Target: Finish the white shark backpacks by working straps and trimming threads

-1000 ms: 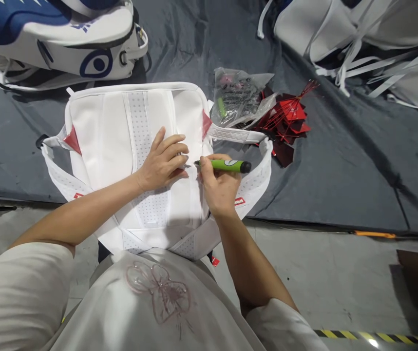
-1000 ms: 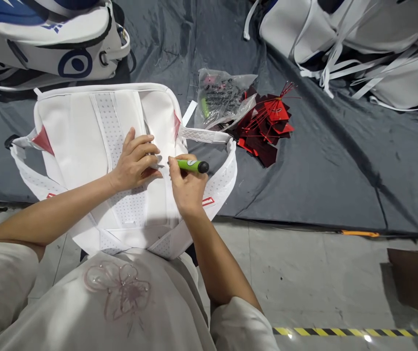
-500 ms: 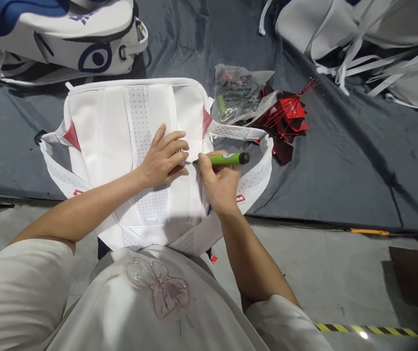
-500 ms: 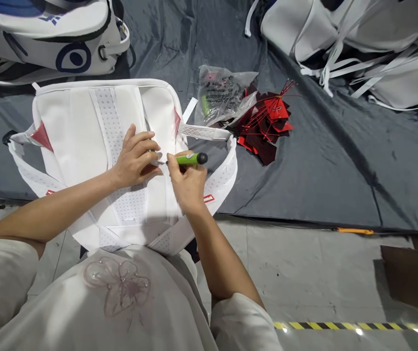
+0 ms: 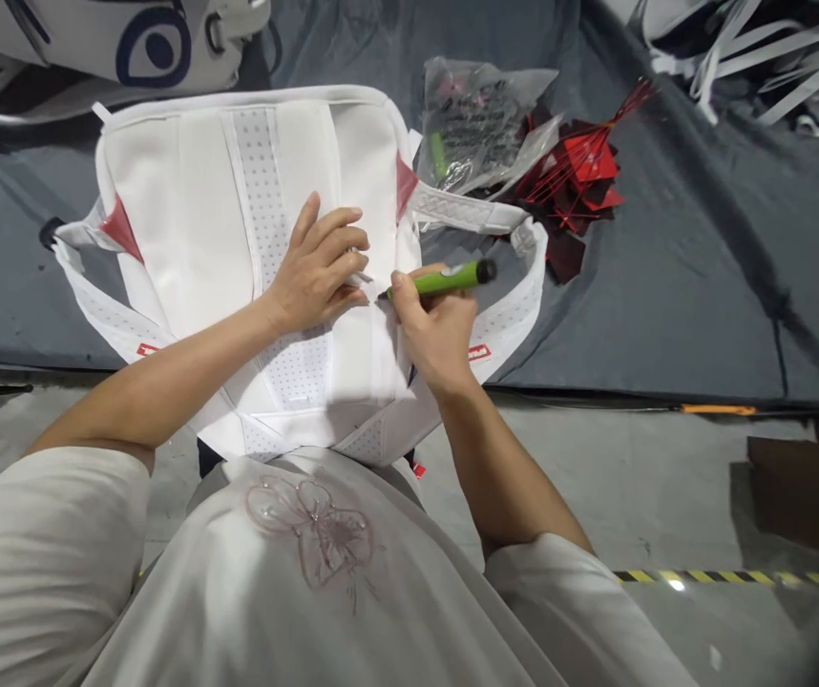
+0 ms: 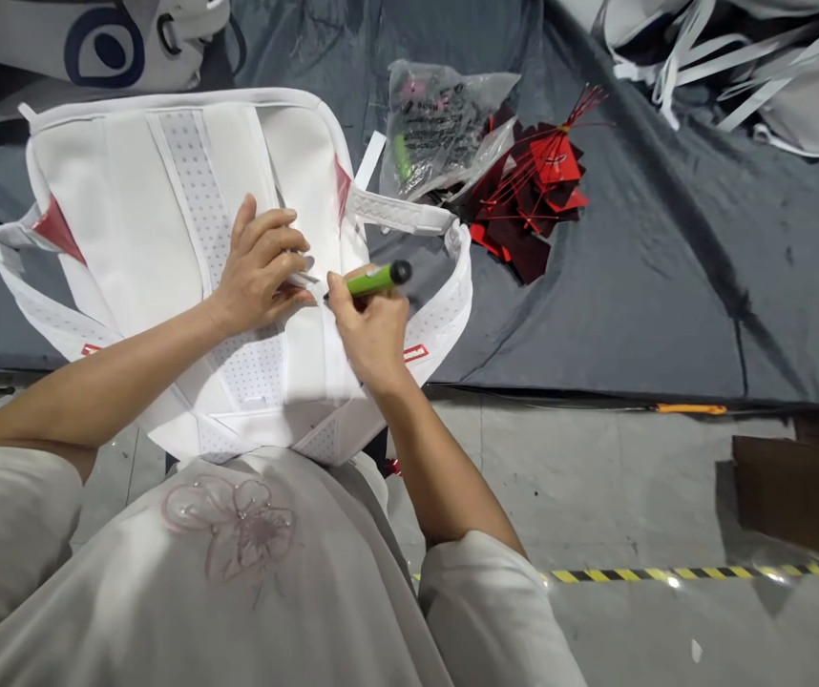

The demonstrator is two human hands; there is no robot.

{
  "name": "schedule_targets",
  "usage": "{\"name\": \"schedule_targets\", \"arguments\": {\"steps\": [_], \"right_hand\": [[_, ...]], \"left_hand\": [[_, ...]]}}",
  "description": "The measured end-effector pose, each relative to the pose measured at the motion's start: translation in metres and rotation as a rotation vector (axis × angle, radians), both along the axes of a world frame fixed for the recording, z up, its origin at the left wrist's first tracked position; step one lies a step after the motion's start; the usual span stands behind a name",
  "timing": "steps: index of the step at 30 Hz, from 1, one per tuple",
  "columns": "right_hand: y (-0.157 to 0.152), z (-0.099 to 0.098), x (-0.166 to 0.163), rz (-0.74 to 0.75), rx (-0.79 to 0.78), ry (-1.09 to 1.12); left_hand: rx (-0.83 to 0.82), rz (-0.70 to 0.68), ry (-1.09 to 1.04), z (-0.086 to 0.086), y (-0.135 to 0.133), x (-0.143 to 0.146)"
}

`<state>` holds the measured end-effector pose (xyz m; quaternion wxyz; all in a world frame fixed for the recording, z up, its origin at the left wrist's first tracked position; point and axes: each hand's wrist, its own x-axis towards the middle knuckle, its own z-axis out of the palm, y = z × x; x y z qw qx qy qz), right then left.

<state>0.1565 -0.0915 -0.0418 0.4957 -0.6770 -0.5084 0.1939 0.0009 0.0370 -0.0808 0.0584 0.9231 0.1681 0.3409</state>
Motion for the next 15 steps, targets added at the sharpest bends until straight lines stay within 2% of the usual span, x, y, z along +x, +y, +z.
{"name": "schedule_targets", "arguments": {"steps": [3,7,12,15], "right_hand": [[-0.029,-0.002,-0.002,0.017,0.008,0.049],[-0.060,-0.001,-0.009,0.091,0.015,-0.113],[-0.078,-0.007,-0.014,0.070,0.140,-0.215],[-0.096,-0.018,-0.018,0.234,0.178,-0.431]], "left_hand": [[-0.100,0.004,0.065,-0.001,0.001,0.001],[-0.143,0.017,0.087,0.000,0.001,0.001],[-0.024,0.026,0.011,0.005,-0.002,-0.002],[0.010,0.015,0.003,0.011,-0.001,-0.006]]}}
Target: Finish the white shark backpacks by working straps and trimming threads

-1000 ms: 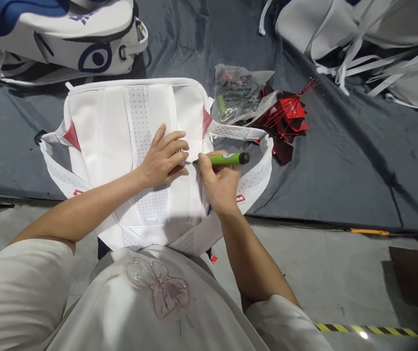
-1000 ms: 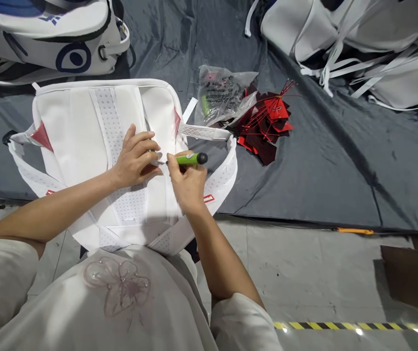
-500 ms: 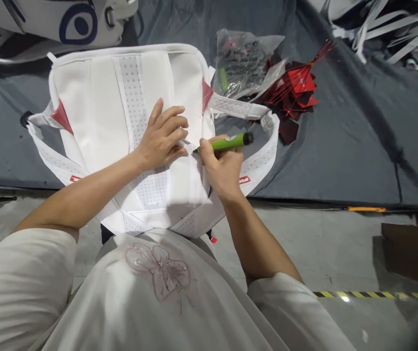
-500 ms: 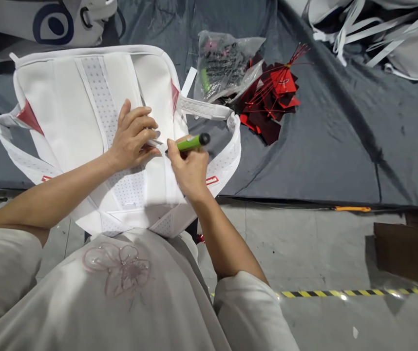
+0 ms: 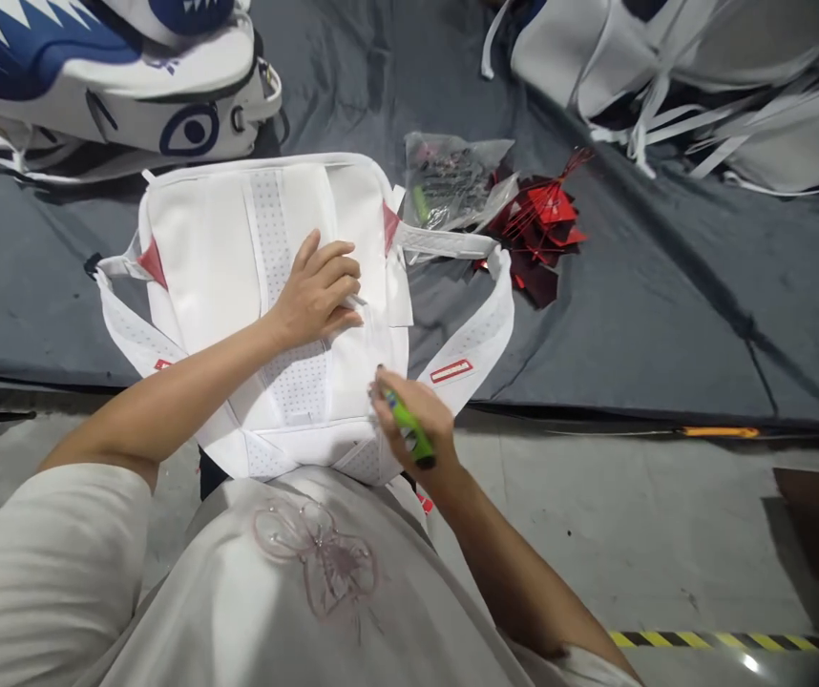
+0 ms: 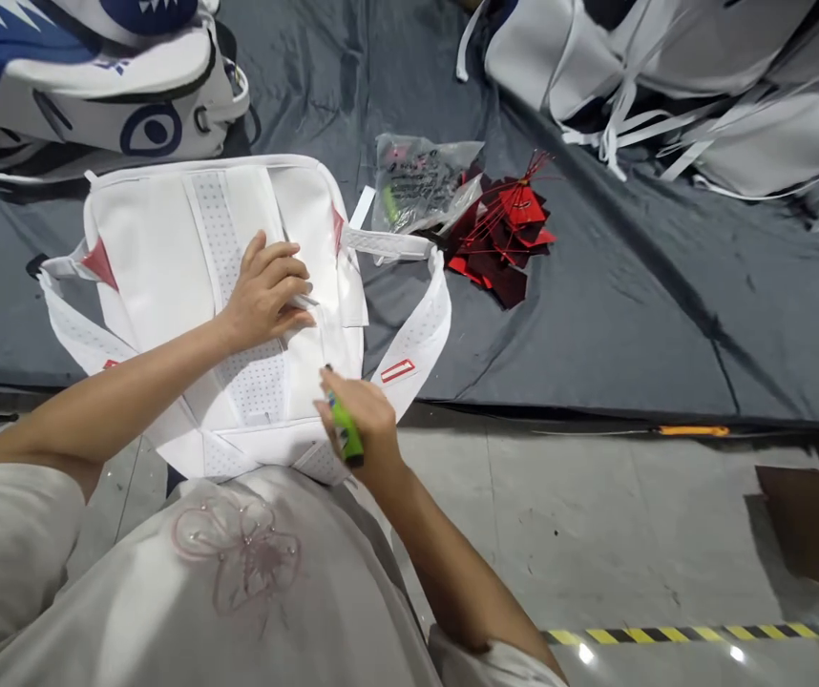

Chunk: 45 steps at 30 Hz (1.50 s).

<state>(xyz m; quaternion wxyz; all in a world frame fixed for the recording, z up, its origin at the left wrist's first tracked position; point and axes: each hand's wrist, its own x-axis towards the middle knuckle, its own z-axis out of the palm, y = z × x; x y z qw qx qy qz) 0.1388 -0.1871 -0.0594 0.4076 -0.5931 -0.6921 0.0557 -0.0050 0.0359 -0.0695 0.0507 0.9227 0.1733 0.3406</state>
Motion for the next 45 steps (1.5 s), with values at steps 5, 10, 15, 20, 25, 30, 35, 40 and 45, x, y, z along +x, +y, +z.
{"name": "schedule_targets", "arguments": {"steps": [5,10,15,20,25,30,35,40,45], "right_hand": [[-0.034,-0.016,-0.011,0.254,-0.101,-0.351],[-0.045,-0.021,-0.011,0.251,0.057,-0.578],[-0.043,0.011,0.046,0.379,0.333,-0.616],[-0.023,0.048,0.138,0.414,0.273,-0.657],[-0.007,0.058,0.121,0.449,0.265,-0.647],[0.034,0.056,0.017,0.364,0.426,-0.398],[0.098,0.058,-0.050,0.395,0.533,-0.122],[0.105,0.046,-0.060,0.404,0.511,-0.051],[0.083,0.041,-0.068,0.419,0.356,0.012]], "left_hand": [[0.068,-0.076,0.138,0.023,0.012,-0.003],[0.228,-0.112,0.288,0.063,0.018,-0.012],[0.338,0.073,0.222,0.134,-0.031,-0.047],[0.332,0.277,0.246,0.176,-0.112,-0.055],[0.074,0.438,0.538,0.137,-0.095,-0.068],[0.129,0.402,0.573,0.115,-0.066,-0.104],[0.030,0.256,0.394,0.130,-0.071,-0.124],[0.089,0.411,0.312,0.143,-0.032,-0.111],[-0.056,0.389,0.630,0.126,0.006,-0.081]]}}
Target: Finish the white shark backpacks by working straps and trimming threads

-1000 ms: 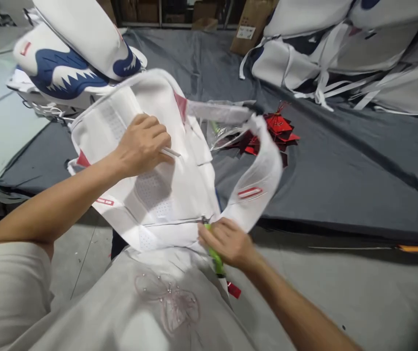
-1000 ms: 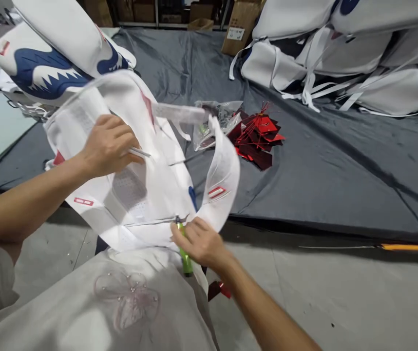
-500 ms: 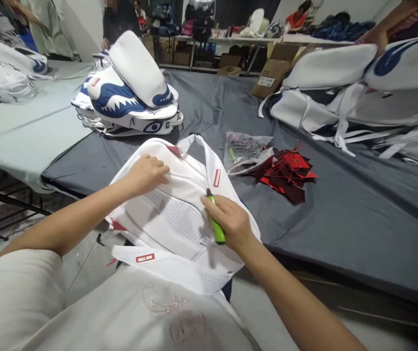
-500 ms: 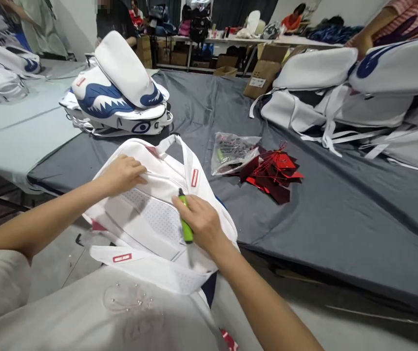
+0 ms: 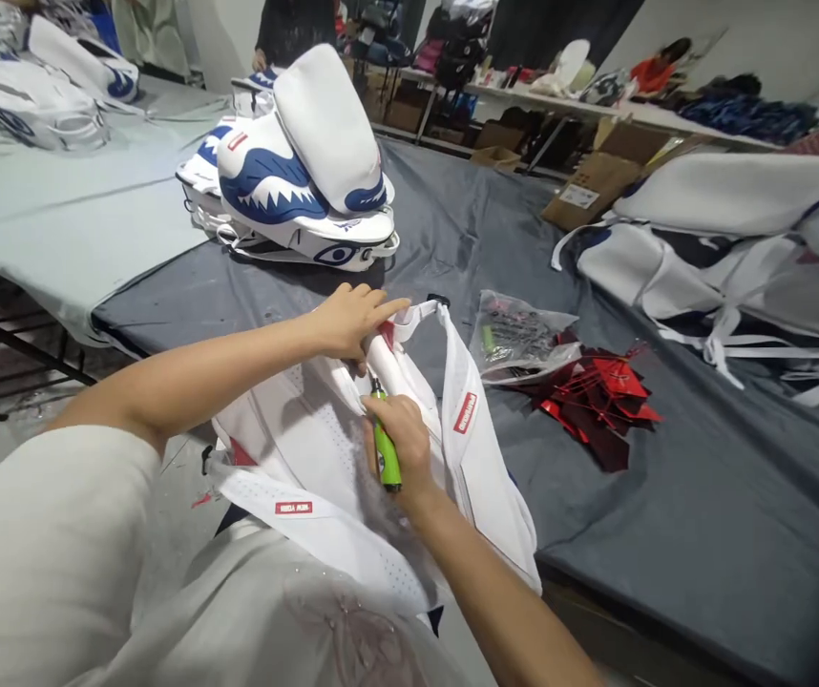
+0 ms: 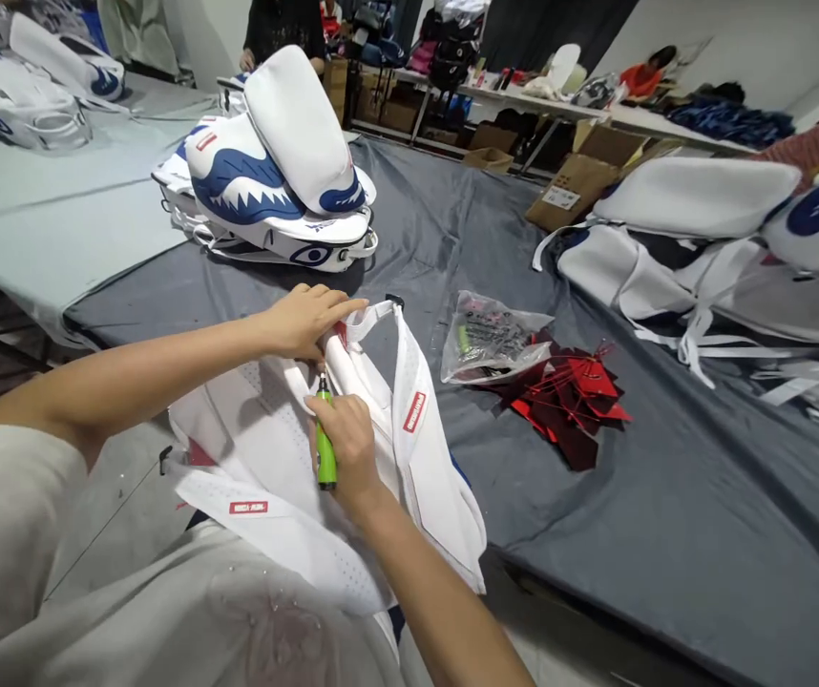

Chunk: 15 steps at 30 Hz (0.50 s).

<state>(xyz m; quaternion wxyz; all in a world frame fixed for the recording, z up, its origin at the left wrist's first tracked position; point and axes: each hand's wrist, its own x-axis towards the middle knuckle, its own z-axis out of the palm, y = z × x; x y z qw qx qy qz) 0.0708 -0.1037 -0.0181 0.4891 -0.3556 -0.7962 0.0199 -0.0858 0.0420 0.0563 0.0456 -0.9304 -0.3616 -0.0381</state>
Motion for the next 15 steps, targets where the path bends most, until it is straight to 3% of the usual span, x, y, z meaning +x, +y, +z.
{"name": "schedule_targets", "arguments": {"steps": [5,7,9,11,15], "right_hand": [[0.011,-0.002,0.012,0.061,-0.045,-0.068],[0.022,0.003,0.022,-0.063,-0.006,-0.034],[0.035,0.011,0.028,-0.287,-0.038,-0.078],[0.048,0.022,0.027,-0.465,-0.221,-0.245],[0.074,0.036,0.009,-0.584,-0.642,-0.601]], "left_hand": [[0.044,0.009,0.002,-0.016,-0.003,-0.001],[0.085,0.030,0.023,-0.016,-0.009,-0.004],[0.103,0.046,0.046,-0.016,-0.015,-0.004],[0.093,0.091,0.050,-0.018,-0.018,-0.001],[0.069,0.177,0.051,-0.026,-0.016,0.009]]}}
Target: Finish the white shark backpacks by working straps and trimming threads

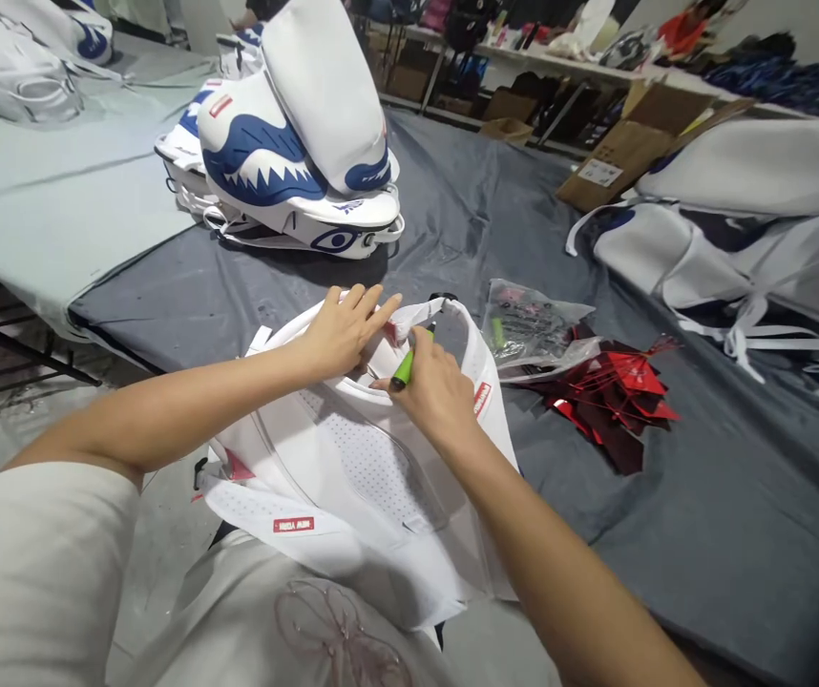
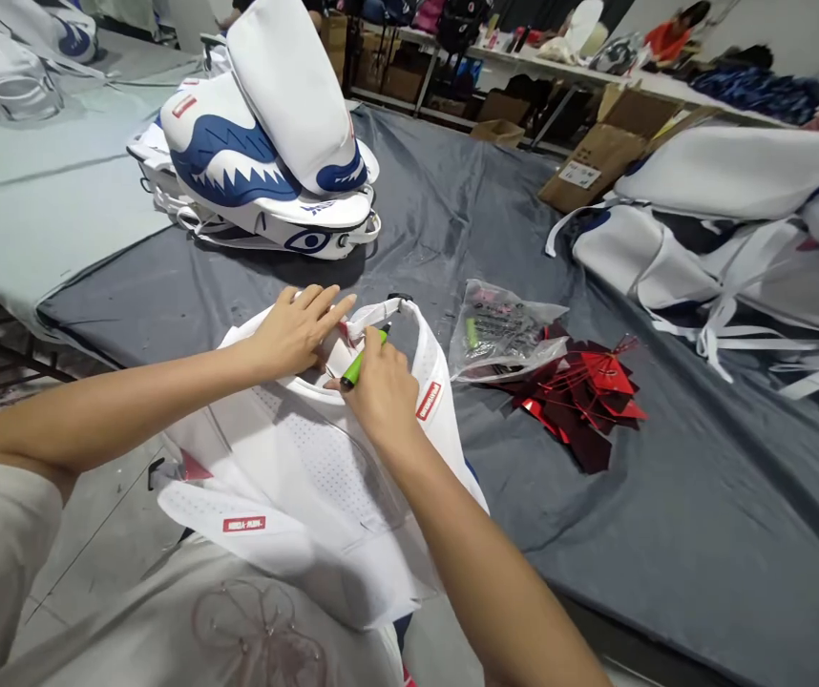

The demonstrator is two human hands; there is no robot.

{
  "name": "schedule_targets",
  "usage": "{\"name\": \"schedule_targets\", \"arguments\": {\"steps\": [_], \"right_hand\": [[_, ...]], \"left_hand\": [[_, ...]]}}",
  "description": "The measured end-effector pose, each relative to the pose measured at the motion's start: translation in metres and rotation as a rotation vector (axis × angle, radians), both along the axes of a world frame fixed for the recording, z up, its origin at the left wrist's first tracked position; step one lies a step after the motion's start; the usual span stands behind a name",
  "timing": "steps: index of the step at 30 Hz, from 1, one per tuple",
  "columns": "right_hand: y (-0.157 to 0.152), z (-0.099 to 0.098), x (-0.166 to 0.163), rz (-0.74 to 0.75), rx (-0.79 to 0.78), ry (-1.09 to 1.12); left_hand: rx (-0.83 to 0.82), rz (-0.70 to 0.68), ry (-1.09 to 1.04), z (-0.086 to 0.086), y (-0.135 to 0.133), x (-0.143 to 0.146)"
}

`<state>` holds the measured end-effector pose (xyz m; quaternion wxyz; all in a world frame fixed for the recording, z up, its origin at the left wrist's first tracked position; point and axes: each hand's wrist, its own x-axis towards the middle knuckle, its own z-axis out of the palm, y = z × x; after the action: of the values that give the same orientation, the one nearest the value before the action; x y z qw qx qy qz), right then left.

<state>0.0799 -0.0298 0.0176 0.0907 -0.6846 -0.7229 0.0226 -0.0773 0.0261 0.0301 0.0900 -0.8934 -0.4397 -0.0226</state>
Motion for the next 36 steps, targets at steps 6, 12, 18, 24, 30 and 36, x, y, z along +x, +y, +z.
{"name": "schedule_targets", "arguments": {"steps": [6,12,18,24,30,36], "right_hand": [[0.018,-0.010,-0.013,-0.043,-0.088,-0.152],[0.015,-0.022,-0.002,-0.019,-0.033,-0.118],[0.019,-0.024,-0.003,-0.029,-0.042,-0.131],[0.016,-0.022,0.007,0.018,0.004,-0.089],[-0.018,-0.008,0.028,0.166,0.344,0.405],[-0.005,0.001,0.025,0.236,-0.130,0.699]], "left_hand": [[-0.032,0.024,0.054,-0.010,0.013,0.006],[-0.045,-0.003,0.021,-0.013,0.015,0.003],[-0.062,0.051,-0.011,-0.018,0.017,0.006],[-0.119,0.170,0.000,-0.014,0.016,0.005],[-0.132,0.183,0.007,-0.013,0.015,0.006],[-0.169,0.246,-0.036,-0.016,0.015,0.005]]}}
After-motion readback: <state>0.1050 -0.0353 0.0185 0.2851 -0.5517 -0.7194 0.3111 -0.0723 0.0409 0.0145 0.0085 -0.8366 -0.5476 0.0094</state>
